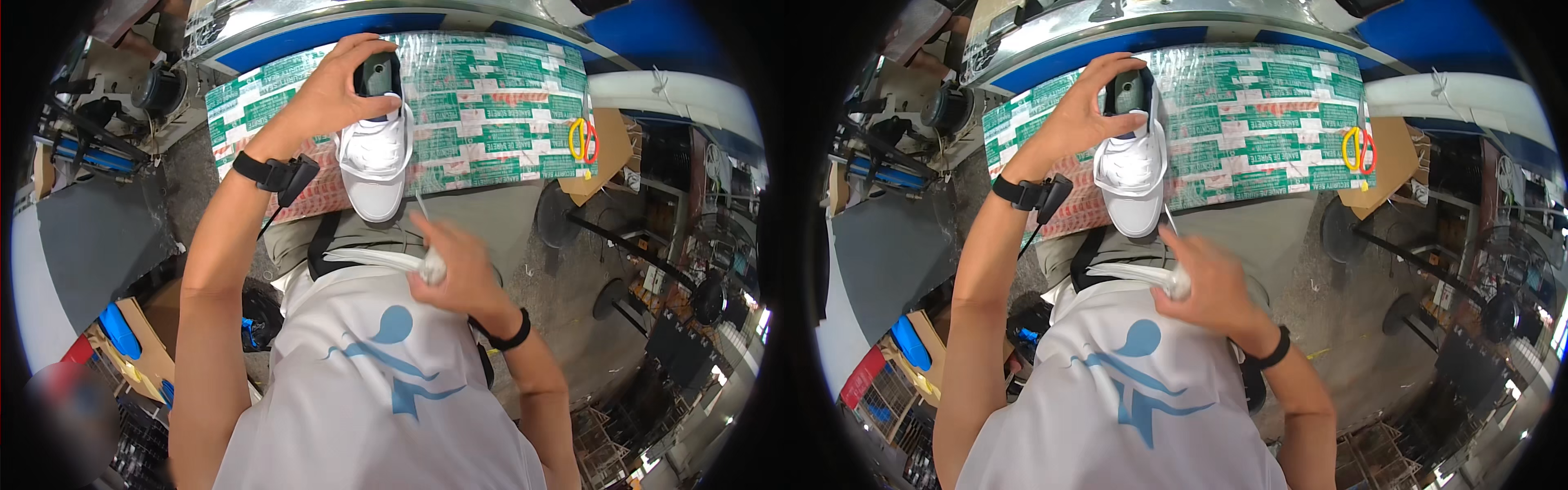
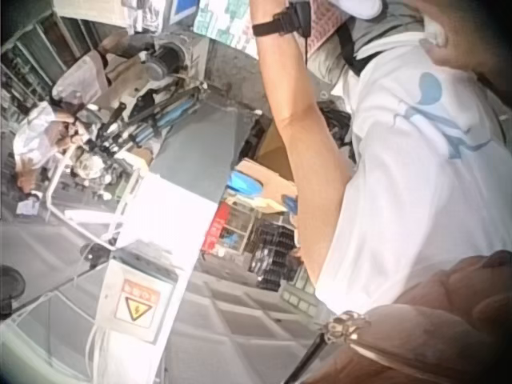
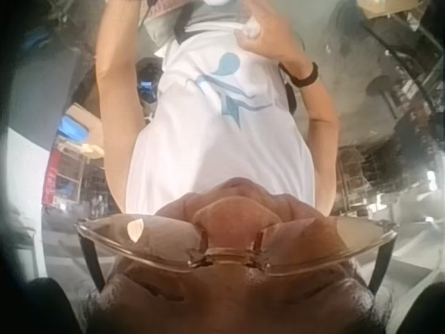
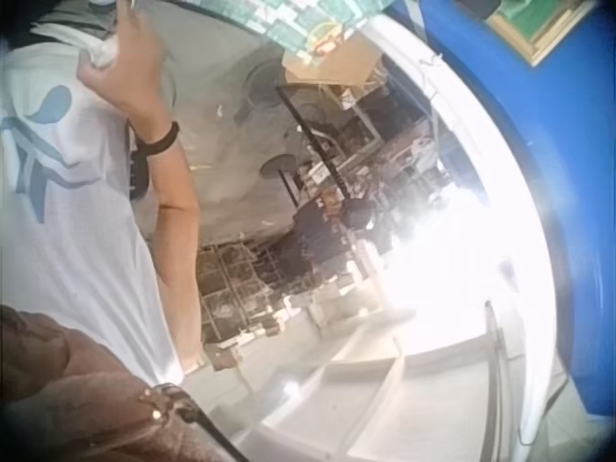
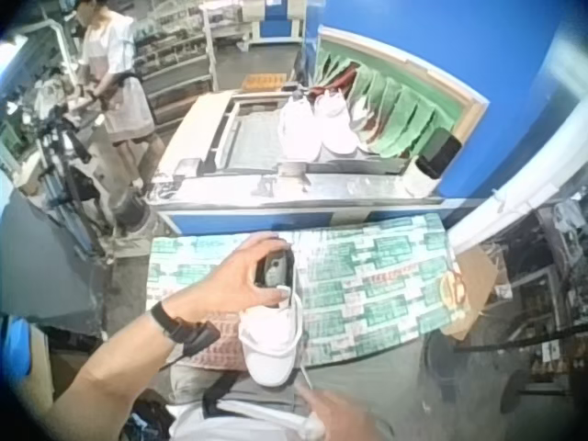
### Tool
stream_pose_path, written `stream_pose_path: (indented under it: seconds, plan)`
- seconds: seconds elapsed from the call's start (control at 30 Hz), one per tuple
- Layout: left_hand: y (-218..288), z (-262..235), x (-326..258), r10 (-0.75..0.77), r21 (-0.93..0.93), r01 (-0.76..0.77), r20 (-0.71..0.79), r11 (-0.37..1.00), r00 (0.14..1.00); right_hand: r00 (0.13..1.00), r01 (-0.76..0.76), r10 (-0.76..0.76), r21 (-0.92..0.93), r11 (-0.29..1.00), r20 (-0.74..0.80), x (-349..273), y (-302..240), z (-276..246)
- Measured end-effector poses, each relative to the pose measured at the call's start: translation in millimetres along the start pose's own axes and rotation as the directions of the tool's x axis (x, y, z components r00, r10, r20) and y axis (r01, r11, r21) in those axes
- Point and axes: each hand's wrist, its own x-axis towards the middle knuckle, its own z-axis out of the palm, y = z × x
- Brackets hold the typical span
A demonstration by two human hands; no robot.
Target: Apply a liquid substance or adhesive to the surface of white sneakers using a sponge applicator bottle.
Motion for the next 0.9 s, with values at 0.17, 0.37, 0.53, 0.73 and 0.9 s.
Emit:
stream_pose_path:
  seconds: [0.17, 0.37, 0.53, 0.73, 0.9]
  plan:
    - [-2, -6, -4, -0.034, 0.043, 0.034, 0.003, 0.998, 0.999, 0.958, 0.058, -0.020, 0.124, 0.991, -0.285, 75, 21, 9]
    - [2, -1, -2, -0.055, 0.007, 0.055, 0.004, 0.998, 0.998, 0.942, 0.163, -0.114, 0.132, 0.978, -0.317, 89, 31, 22]
    - [0, -2, -4, -0.042, 0.061, 0.044, -0.028, 0.997, 0.999, 0.927, 0.197, -0.220, -0.103, 0.975, -0.305, 93, 26, 21]
    - [1, -6, -2, -0.053, 0.039, 0.054, -0.012, 0.998, 0.999, 0.975, 0.170, -0.206, -0.324, 0.931, -0.081, 24, -10, -2]
    - [-2, -3, -4, -0.017, 0.036, 0.019, -0.055, 0.999, 0.998, 0.983, 0.161, -0.174, -0.168, 0.973, -0.064, 6, -16, 6]
